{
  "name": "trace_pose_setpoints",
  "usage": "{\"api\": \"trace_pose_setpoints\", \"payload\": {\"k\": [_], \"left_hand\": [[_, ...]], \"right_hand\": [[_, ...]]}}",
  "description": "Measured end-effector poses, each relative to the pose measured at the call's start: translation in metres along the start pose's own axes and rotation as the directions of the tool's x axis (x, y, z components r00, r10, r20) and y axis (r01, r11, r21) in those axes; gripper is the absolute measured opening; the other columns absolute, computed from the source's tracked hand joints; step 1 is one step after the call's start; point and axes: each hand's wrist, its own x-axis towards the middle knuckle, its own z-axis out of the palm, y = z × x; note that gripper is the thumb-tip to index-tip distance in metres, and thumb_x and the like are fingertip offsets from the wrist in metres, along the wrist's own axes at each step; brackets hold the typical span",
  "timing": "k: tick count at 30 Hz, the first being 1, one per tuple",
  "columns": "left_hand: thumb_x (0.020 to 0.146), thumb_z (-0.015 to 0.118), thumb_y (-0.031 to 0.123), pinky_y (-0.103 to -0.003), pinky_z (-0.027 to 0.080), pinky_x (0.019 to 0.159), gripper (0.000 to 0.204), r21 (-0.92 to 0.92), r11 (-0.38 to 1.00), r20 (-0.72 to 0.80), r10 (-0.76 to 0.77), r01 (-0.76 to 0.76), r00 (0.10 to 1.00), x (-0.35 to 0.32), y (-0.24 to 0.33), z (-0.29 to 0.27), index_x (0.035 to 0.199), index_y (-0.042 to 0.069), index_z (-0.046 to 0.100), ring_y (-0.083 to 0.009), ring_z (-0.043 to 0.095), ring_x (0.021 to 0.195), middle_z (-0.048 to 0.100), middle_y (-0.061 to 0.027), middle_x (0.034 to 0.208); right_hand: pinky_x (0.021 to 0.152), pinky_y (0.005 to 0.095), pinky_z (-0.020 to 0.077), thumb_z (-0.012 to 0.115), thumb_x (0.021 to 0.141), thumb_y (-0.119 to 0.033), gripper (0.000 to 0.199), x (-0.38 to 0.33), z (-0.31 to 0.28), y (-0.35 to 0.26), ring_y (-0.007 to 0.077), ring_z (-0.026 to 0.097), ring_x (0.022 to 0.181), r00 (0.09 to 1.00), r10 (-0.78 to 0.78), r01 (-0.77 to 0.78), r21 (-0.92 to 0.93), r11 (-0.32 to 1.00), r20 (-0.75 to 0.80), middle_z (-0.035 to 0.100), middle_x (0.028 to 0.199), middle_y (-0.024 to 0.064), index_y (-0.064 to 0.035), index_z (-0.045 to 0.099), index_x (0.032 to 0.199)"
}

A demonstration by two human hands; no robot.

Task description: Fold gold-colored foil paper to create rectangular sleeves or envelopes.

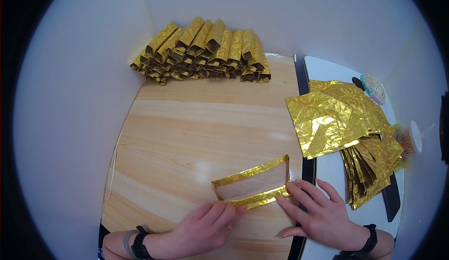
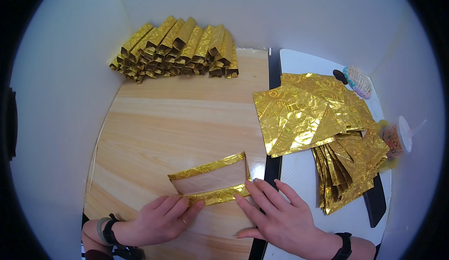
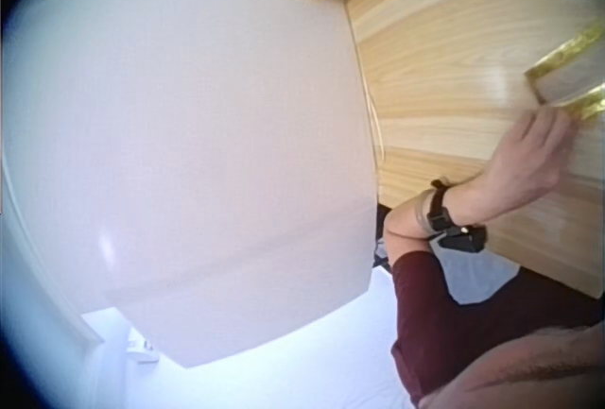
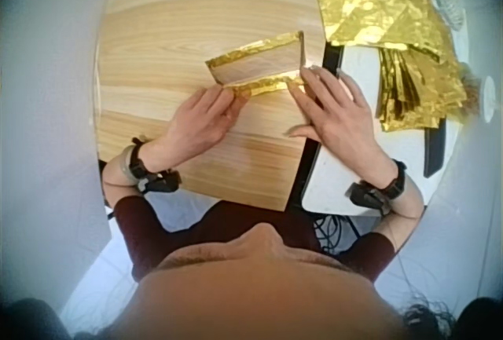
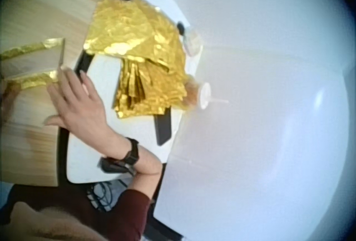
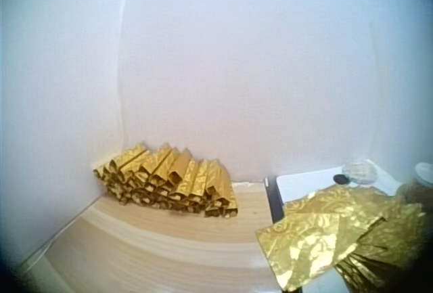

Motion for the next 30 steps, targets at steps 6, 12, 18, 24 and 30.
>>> {"api": "trace_pose_setpoints", "payload": {"k": [6,12,18,24,30], "left_hand": [[0.073,0.061,0.009,-0.026,0.053,0.074,0.041,0.052,0.998,-0.038,-0.028,0.03,0.999,-0.005,0.012,0.0,0.113,-0.002,0.066,-0.0201,0.061,0.089,0.057,-0.0091,0.097],[0.08,0.056,0.011,-0.027,0.055,0.075,0.033,0.274,0.957,-0.042,-0.081,0.089,0.996,-0.017,0.034,0.011,0.105,-0.008,0.067,-0.0265,0.065,0.1,0.062,-0.0188,0.11],[0.082,0.053,0.011,-0.027,0.056,0.074,0.032,0.288,0.952,0.053,-0.119,0.099,0.991,-0.018,0.04,-0.003,0.102,-0.008,0.068,-0.0277,0.065,0.104,0.063,-0.0198,0.111],[0.072,0.059,0.012,-0.026,0.054,0.068,0.04,0.11,0.983,-0.087,-0.137,0.146,0.987,-0.012,0.026,0.0,0.107,-0.006,0.067,-0.0246,0.064,0.09,0.062,-0.0132,0.096],[0.069,0.058,0.013,-0.026,0.048,0.062,0.054,0.069,0.975,-0.007,-0.212,0.212,0.977,0.0,0.019,-0.001,0.121,-0.003,0.061,-0.0202,0.055,0.084,0.051,-0.0068,0.088]], "right_hand": [[0.107,0.0453,0.0338,0.057,0.078,-0.066,0.081,0.003,-0.008,-0.002,0.0273,0.053,0.123,0.998,-0.05,0.048,0.04,0.998,0.028,0.058,0.128,0.0164,0.0017,0.058,0.123],[0.109,0.0473,0.0316,0.058,0.076,-0.067,0.083,0.005,-0.012,-0.001,0.0283,0.053,0.124,0.997,-0.067,0.066,0.017,0.998,0.037,0.059,0.126,0.0181,0.0029,0.06,0.121],[0.109,0.0503,0.0309,0.06,0.075,-0.066,0.081,0.005,-0.011,0.0,0.0288,0.054,0.123,0.997,-0.073,0.073,0.003,0.997,0.021,0.06,0.125,0.0183,0.0016,0.061,0.12],[0.107,0.0491,0.0345,0.059,0.076,-0.066,0.078,0.005,-0.003,0.004,0.0292,0.057,0.116,0.997,-0.068,0.07,0.052,0.996,-0.048,0.061,0.122,0.0185,-0.0009,0.061,0.12],[0.107,0.0451,0.0359,0.055,0.078,-0.066,0.077,0.012,-0.007,-0.013,0.0296,0.059,0.111,0.997,-0.061,0.057,-0.093,0.994,-0.047,0.062,0.118,0.0217,-0.0027,0.06,0.123]]}}
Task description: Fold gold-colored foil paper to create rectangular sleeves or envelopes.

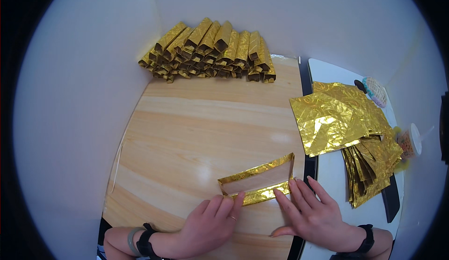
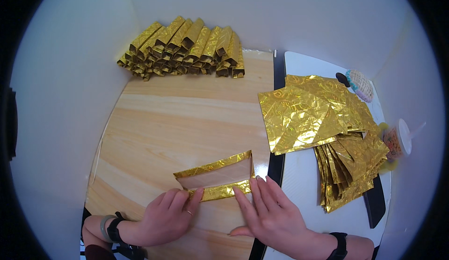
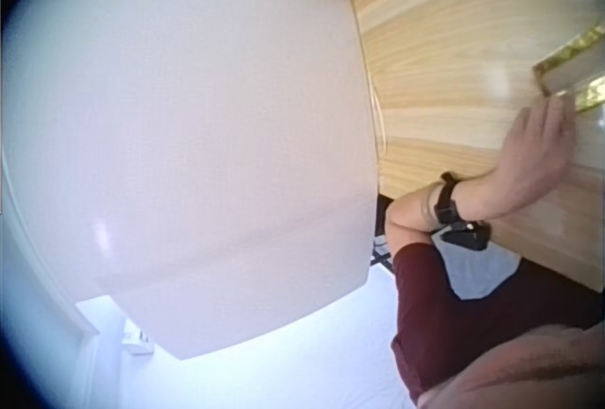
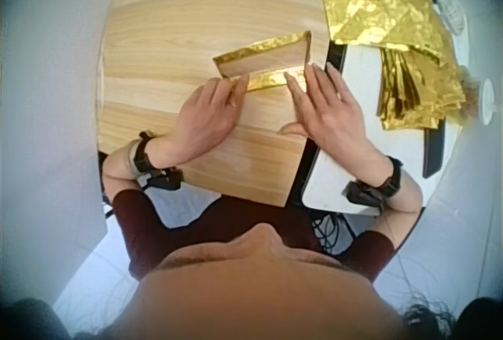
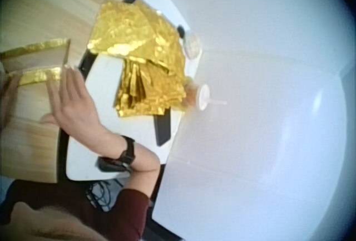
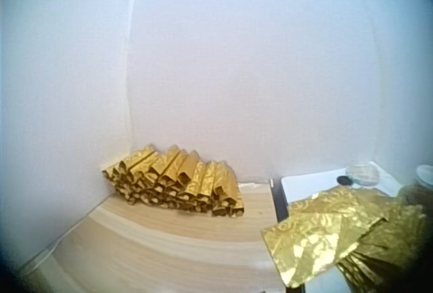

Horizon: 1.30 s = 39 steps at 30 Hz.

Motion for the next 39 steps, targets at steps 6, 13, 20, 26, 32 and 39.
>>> {"api": "trace_pose_setpoints", "payload": {"k": [6,13,20,26,32,39], "left_hand": [[0.07,0.058,0.012,-0.029,0.046,0.067,0.05,0.092,0.993,0.082,0.071,-0.078,0.994,-0.007,0.005,-0.004,0.115,-0.009,0.062,-0.0216,0.052,0.09,0.054,-0.01,0.095],[0.071,0.057,0.011,-0.029,0.046,0.07,0.047,0.189,0.973,0.099,0.113,-0.13,0.989,-0.013,0.005,-0.007,0.111,-0.013,0.063,-0.023,0.053,0.093,0.056,-0.0119,0.095],[0.071,0.058,0.013,-0.028,0.045,0.072,0.049,0.233,0.962,0.099,0.124,-0.144,0.987,-0.015,0.006,-0.014,0.113,-0.013,0.062,-0.0223,0.052,0.095,0.057,-0.0119,0.1],[0.071,0.059,0.015,-0.028,0.043,0.07,0.048,0.181,0.98,0.07,0.074,-0.085,0.995,-0.016,0.006,-0.01,0.111,-0.011,0.063,-0.0214,0.053,0.094,0.058,-0.0098,0.099],[0.073,0.062,0.019,-0.036,0.041,0.074,0.045,0.042,0.997,0.013,-0.061,0.061,0.998,-0.021,-0.012,0.003,0.11,-0.007,0.063,-0.0235,0.052,0.092,0.057,-0.0097,0.099],[0.081,0.064,0.049,-0.041,0.034,0.084,0.065,-0.136,0.968,0.098,-0.197,0.209,0.976,0.012,-0.014,-0.004,0.112,-0.008,0.06,-0.0286,0.047,0.101,0.053,-0.0141,0.107]], "right_hand": [[0.11,0.0449,0.0339,0.048,0.086,-0.062,0.078,-0.003,0.002,0.003,0.0333,0.06,0.112,1.0,-0.007,0.007,-0.018,1.0,0.009,0.063,0.114,0.0243,0.009,0.059,0.119],[0.11,0.0468,0.0326,0.053,0.082,-0.061,0.078,-0.004,0.0,0.003,0.0339,0.06,0.11,1.0,0.022,-0.022,0.025,0.999,-0.009,0.063,0.116,0.0225,0.0086,0.061,0.116],[0.109,0.0478,0.0327,0.055,0.081,-0.062,0.078,-0.007,-0.004,0.005,0.0343,0.058,0.112,0.999,0.033,-0.031,0.034,0.999,-0.034,0.062,0.118,0.0206,0.0076,0.061,0.115],[0.108,0.0466,0.0347,0.058,0.082,-0.059,0.069,-0.016,-0.001,0.021,0.0293,0.056,0.118,0.997,0.041,-0.033,0.11,0.993,-0.07,0.064,0.12,0.0107,-0.0016,0.062,0.119],[0.094,0.0336,0.0467,0.065,0.084,-0.047,0.056,-0.02,0.0,0.015,0.0222,0.06,0.109,0.964,-0.189,0.234,0.259,0.937,-0.187,0.067,0.108,0.01,0.0001,0.063,0.114],[0.094,0.0352,0.0447,0.066,0.08,-0.042,0.056,-0.023,0.01,-0.021,0.0243,0.056,0.113,0.934,-0.27,0.341,0.358,0.869,-0.233,0.06,0.118,0.0142,-0.0032,0.06,0.12]]}}
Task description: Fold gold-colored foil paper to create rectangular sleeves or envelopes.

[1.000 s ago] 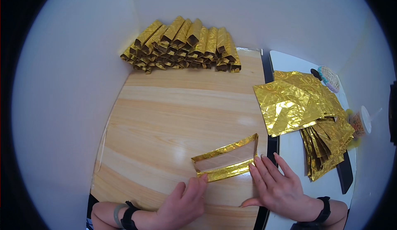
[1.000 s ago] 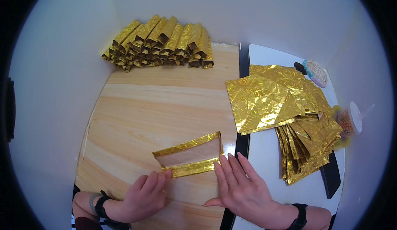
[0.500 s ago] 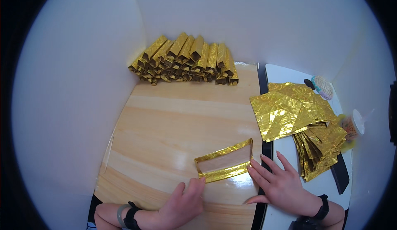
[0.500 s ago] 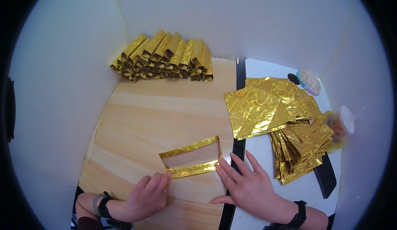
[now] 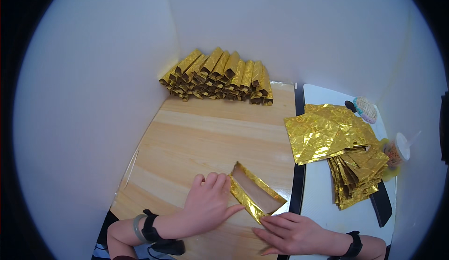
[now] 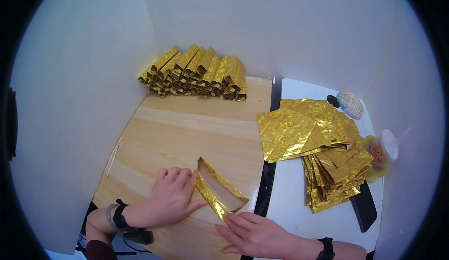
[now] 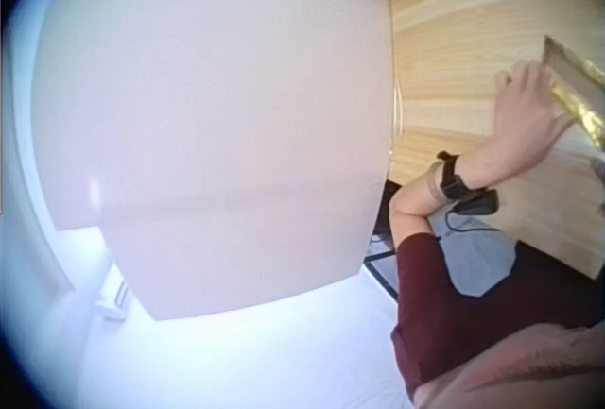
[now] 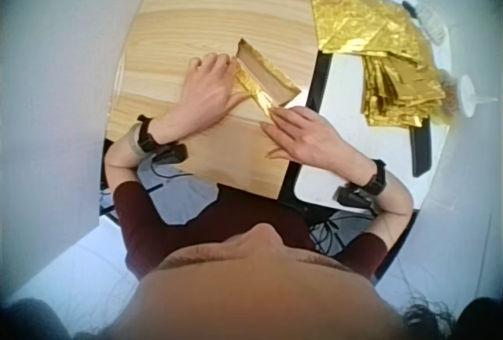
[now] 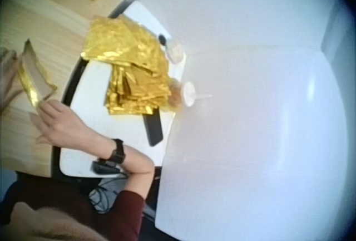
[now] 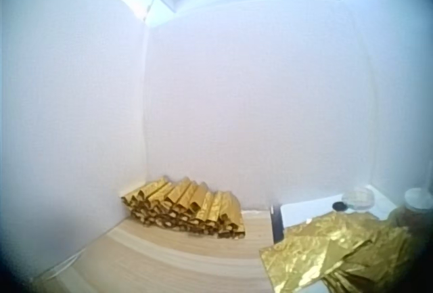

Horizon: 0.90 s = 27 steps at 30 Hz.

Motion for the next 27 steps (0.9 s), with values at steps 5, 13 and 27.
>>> {"api": "trace_pose_setpoints", "payload": {"k": [5,13,27], "left_hand": [[0.081,0.063,0.053,-0.041,0.033,0.087,0.074,-0.019,0.999,0.003,0.035,-0.034,0.999,0.017,0.012,0.007,0.119,-0.01,0.056,-0.0297,0.045,0.107,0.051,-0.018,0.12],[0.08,0.061,0.057,-0.044,0.031,0.095,0.078,-0.164,0.966,0.066,0.212,-0.199,0.975,0.031,-0.014,0.023,0.137,0.004,0.047,-0.0315,0.042,0.113,0.043,-0.0121,0.139],[0.073,0.074,0.014,-0.048,0.027,0.105,0.07,-0.491,0.746,0.154,0.583,-0.45,0.798,0.061,-0.049,-0.003,0.139,0.022,0.051,-0.0354,0.037,0.123,0.041,-0.0105,0.144]], "right_hand": [[0.102,0.0398,0.0412,0.067,0.079,-0.037,0.057,0.003,0.005,-0.01,0.0309,0.054,0.118,0.999,0.001,0.001,0.056,0.998,-0.037,0.059,0.121,0.0179,0.0009,0.058,0.12],[0.088,0.0351,0.0504,0.068,0.073,-0.016,0.054,0.004,-0.027,0.027,0.0254,0.061,0.106,0.983,-0.074,0.076,0.005,0.997,-0.169,0.061,0.117,0.0136,-0.0029,0.055,0.125],[0.079,0.0329,0.0541,0.071,0.07,-0.005,0.028,0.007,-0.007,0.069,0.022,0.064,0.1,0.985,0.13,-0.114,0.137,0.984,-0.11,0.067,0.102,0.0054,-0.0096,0.068,0.097]]}}
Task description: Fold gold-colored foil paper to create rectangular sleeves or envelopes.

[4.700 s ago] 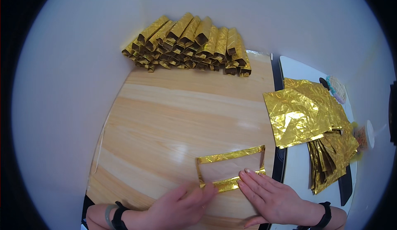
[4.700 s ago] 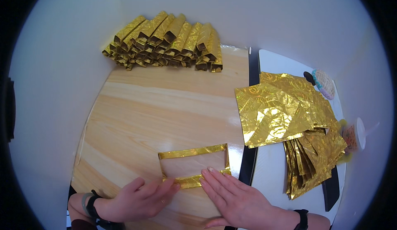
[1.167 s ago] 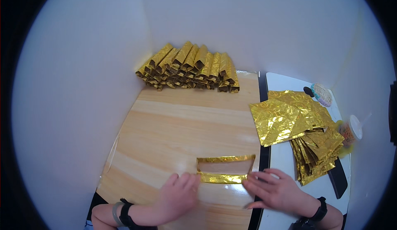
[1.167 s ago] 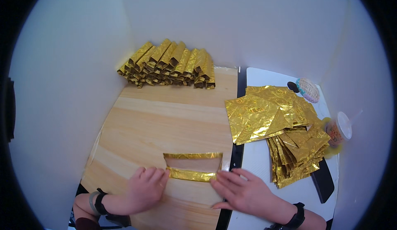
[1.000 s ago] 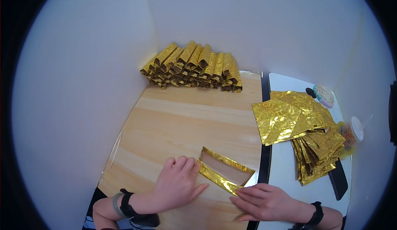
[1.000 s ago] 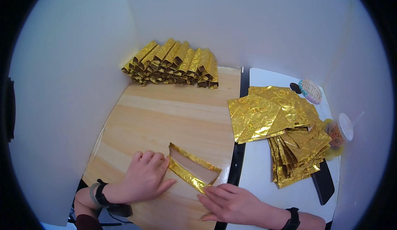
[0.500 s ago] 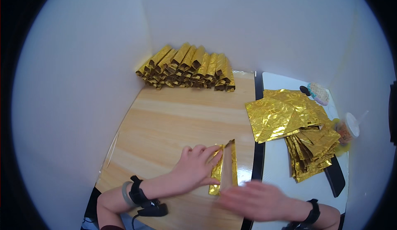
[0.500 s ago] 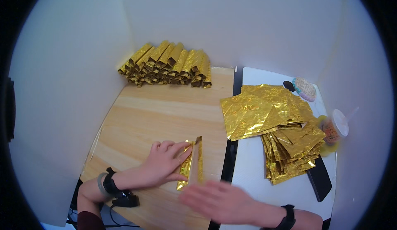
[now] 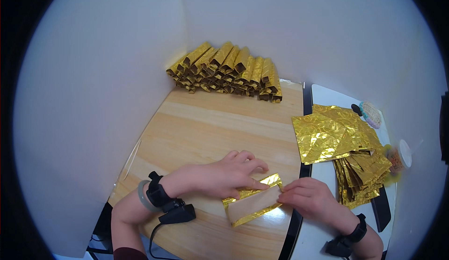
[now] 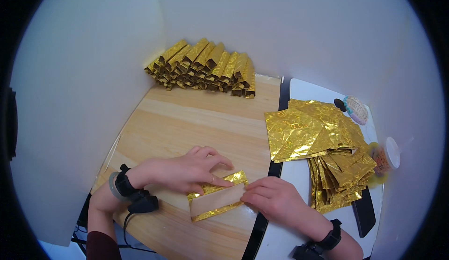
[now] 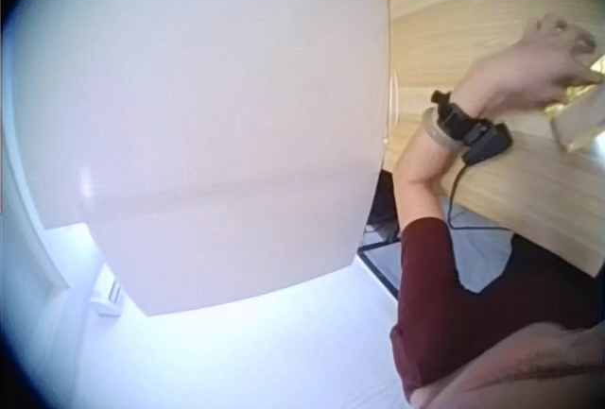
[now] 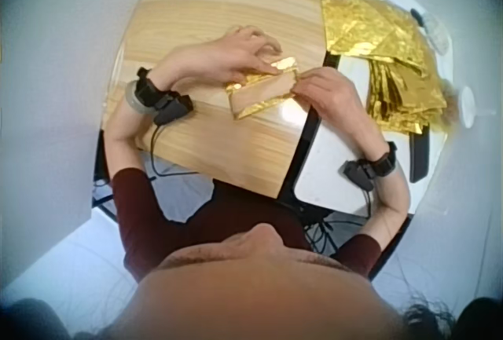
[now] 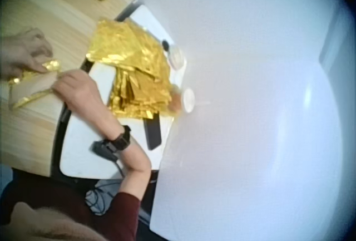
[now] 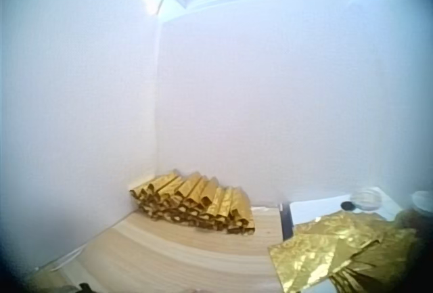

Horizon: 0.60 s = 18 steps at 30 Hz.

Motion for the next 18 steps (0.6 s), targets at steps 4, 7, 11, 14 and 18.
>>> {"api": "trace_pose_setpoints", "payload": {"k": [4,7,11,14,18], "left_hand": [[0.079,0.066,0.006,-0.039,0.041,0.092,0.048,0.011,0.998,-0.046,-0.055,0.055,0.997,-0.006,0.011,0.003,0.126,0.013,0.061,-0.0309,0.048,0.111,0.054,-0.0109,0.113],[0.084,0.06,0.005,-0.036,0.048,0.08,0.04,-0.059,0.993,-0.105,-0.104,0.099,0.989,-0.015,0.016,0.016,0.123,0.01,0.061,-0.028,0.055,0.098,0.056,-0.0097,0.102],[0.082,0.061,0.002,-0.033,0.05,0.07,0.032,-0.149,0.978,-0.26,-0.179,0.143,0.949,-0.022,0.022,0.033,0.113,0.007,0.063,-0.0253,0.059,0.084,0.058,-0.0086,0.094],[0.083,0.061,0.003,-0.034,0.05,0.07,0.015,-0.283,0.926,-0.303,-0.335,0.251,0.892,-0.027,0.029,0.039,0.098,0.006,0.06,-0.025,0.059,0.083,0.057,-0.0076,0.092],[0.084,0.062,0.005,-0.036,0.049,0.072,0.011,-0.323,0.915,-0.303,-0.341,0.241,0.89,-0.032,0.03,0.039,0.089,0.004,0.052,-0.0292,0.057,0.09,0.054,-0.0087,0.092]], "right_hand": [[0.077,0.0305,0.0548,0.07,0.069,-0.005,0.023,0.001,-0.002,-0.004,0.019,0.064,0.098,1.0,-0.011,0.01,0.025,1.0,0.028,0.068,0.1,0.0038,-0.0093,0.07,0.092],[0.078,0.0313,0.0553,0.069,0.07,-0.004,0.028,0.004,-0.005,-0.005,0.0208,0.065,0.096,1.0,0.005,-0.007,0.061,0.998,0.025,0.067,0.105,0.0036,-0.009,0.069,0.097],[0.081,0.0316,0.0556,0.068,0.077,-0.003,0.035,0.008,-0.013,-0.012,0.0231,0.066,0.094,0.982,0.157,-0.171,0.131,0.977,0.109,0.061,0.115,0.0057,-0.0076,0.062,0.111],[0.081,0.0317,0.0559,0.067,0.082,-0.003,0.033,0.017,-0.014,-0.01,0.023,0.067,0.094,0.928,0.336,-0.371,0.318,0.873,0.159,0.059,0.118,0.0083,-0.0059,0.058,0.113],[0.081,0.0299,0.0557,0.07,0.082,-0.003,0.029,0.011,-0.009,0.003,0.0221,0.067,0.094,0.871,0.449,-0.472,0.588,0.656,0.199,0.06,0.116,0.0113,-0.0038,0.055,0.107]]}}
